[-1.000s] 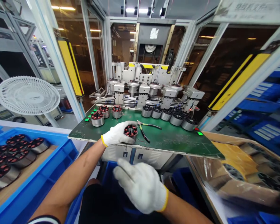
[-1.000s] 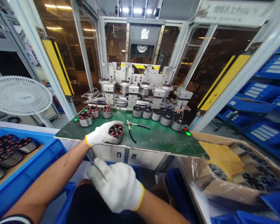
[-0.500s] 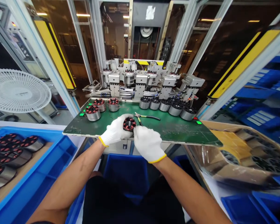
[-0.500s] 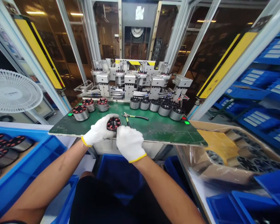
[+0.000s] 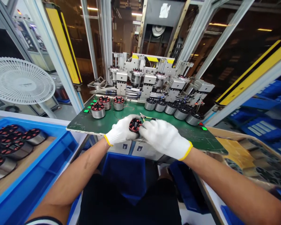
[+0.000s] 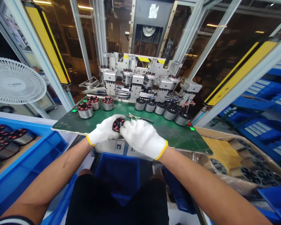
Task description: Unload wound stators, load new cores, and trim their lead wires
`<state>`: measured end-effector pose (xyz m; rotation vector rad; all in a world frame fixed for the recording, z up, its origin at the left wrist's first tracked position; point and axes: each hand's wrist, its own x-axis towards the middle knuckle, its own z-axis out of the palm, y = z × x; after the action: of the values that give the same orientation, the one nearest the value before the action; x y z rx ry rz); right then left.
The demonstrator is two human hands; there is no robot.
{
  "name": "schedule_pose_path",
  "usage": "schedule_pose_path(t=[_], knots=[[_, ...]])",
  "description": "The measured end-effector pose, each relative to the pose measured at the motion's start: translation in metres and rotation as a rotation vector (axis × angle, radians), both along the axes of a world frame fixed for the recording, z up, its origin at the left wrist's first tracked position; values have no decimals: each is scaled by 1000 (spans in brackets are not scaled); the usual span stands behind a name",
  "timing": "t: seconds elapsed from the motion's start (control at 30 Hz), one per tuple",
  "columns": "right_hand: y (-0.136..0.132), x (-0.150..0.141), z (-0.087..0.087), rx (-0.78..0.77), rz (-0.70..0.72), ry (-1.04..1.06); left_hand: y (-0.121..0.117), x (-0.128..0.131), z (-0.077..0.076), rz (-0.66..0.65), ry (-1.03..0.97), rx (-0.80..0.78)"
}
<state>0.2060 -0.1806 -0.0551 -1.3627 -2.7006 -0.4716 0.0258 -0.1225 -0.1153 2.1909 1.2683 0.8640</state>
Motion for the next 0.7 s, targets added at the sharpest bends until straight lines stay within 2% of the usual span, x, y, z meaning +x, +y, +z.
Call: schedule_pose_path(t=[0.07, 0.17, 0.23, 0.27, 0.3, 0.37, 0.43, 0.5, 0.53, 0.57, 0.7], knots=[[5, -8, -1, -92, -66, 144, 0, 0, 1, -2, 9, -9], [10, -15, -18, -366, -337, 596, -3, 0, 4, 27, 13, -16], [4, -16, -33, -495, -375, 786, -5, 0, 5, 56, 19, -33], [-2, -17, -40, -492, -338, 826, -5, 0, 5, 61, 22, -45], [-9, -17, -45, -430, -284, 837, -5, 1, 6, 61, 20, -53], [-21, -19, -51, -205, -215, 770, -4, 1, 6, 32, 1, -53], [-28, -23, -52, 35, -270, 589, -2, -1, 8, -13, -28, -35], [-29, -27, -51, 105, -390, 492, -1, -4, 12, -82, -49, -22], [-28, -28, -51, 58, -418, 540, 0, -6, 14, -126, -52, -28], [-27, -30, -51, -55, -407, 679, 2, -9, 16, -172, -55, -40], [-23, -35, -64, -737, -180, 1406, 8, -15, 21, -327, -83, -82]])
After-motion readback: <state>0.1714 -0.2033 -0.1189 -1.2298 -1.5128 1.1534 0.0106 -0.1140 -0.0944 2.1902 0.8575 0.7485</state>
